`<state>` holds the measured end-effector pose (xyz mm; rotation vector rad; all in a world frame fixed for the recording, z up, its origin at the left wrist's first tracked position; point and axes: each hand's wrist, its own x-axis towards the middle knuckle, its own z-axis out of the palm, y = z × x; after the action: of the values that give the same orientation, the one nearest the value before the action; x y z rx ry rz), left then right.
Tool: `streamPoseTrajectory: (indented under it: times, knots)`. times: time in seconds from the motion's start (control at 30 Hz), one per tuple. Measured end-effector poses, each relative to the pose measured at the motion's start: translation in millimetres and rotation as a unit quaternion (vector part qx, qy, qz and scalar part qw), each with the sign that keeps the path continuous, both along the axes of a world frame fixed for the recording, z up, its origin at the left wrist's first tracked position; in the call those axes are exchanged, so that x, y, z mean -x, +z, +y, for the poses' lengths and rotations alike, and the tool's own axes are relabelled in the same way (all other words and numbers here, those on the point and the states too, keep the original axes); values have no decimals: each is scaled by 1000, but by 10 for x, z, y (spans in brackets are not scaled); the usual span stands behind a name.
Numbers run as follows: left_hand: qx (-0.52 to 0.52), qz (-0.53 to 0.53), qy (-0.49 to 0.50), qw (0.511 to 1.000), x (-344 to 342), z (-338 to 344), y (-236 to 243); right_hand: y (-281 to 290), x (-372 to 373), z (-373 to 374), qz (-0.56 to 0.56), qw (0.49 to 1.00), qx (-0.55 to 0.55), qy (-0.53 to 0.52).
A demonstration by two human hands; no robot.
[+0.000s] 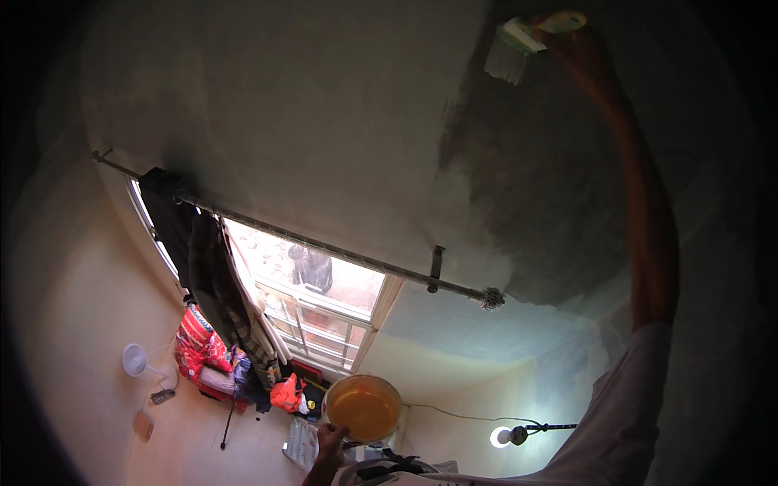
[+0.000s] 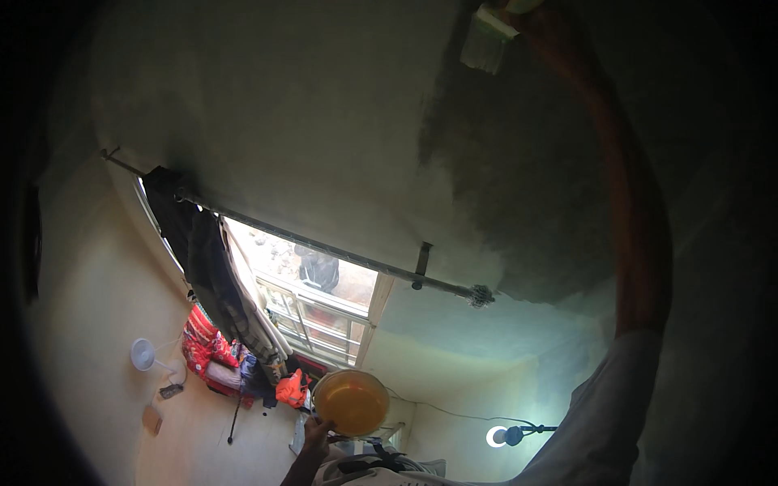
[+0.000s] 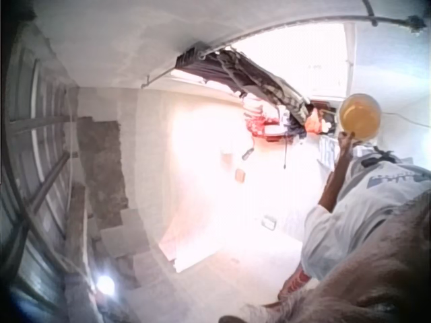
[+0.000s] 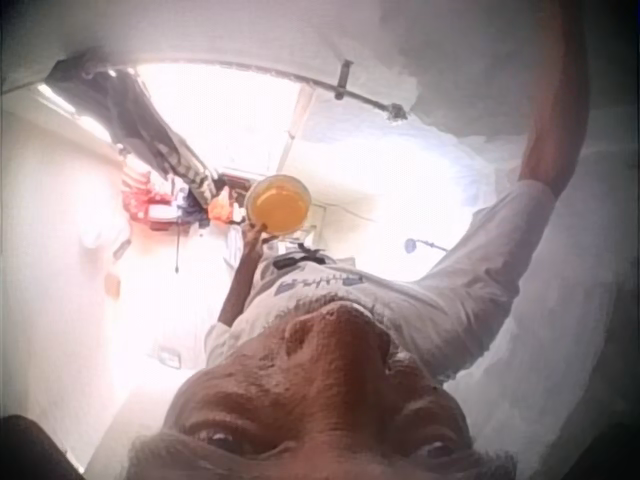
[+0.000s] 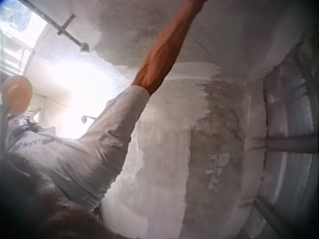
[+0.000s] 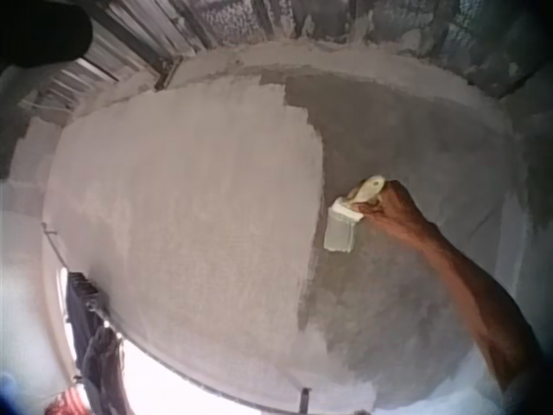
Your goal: The person paints a ceiling using a brush and a bucket of paint. They repeatedly dip the brush into the bucket and apply paint to the ceiling surface in a repetitive motion.
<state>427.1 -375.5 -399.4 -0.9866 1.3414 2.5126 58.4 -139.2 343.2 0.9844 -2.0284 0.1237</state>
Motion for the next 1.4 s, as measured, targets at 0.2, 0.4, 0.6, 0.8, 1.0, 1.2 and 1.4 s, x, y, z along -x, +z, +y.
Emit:
streamPoseTrajectory:
  times: [0.2,0.4,0.6,0.8,1.0,1.2,1.4]
  knots:
    - [-11,-45,6,999,31,8,510,-887,25,-32,244,955,-168,-7]
    - [29,-16,-3,999,15,73,9,-1705,-24,-57,130,973,-189,20]
    - [30,0,-16,999,-66,87,-427,-1221,-116,-270,46,995,-86,-15]
    - [51,6,-26,998,-43,76,-241,-429,148,-125,45,992,27,-117]
    - [8,-17,-6,1000,16,63,79,-1006,65,-28,248,954,-146,-84]
    - [-13,-38,-28,999,77,38,493,-2297,-37,-115,200,960,-196,-16]
    - [53,-16,-40,998,25,35,55,-2343,-254,-210,44,986,-156,-24]
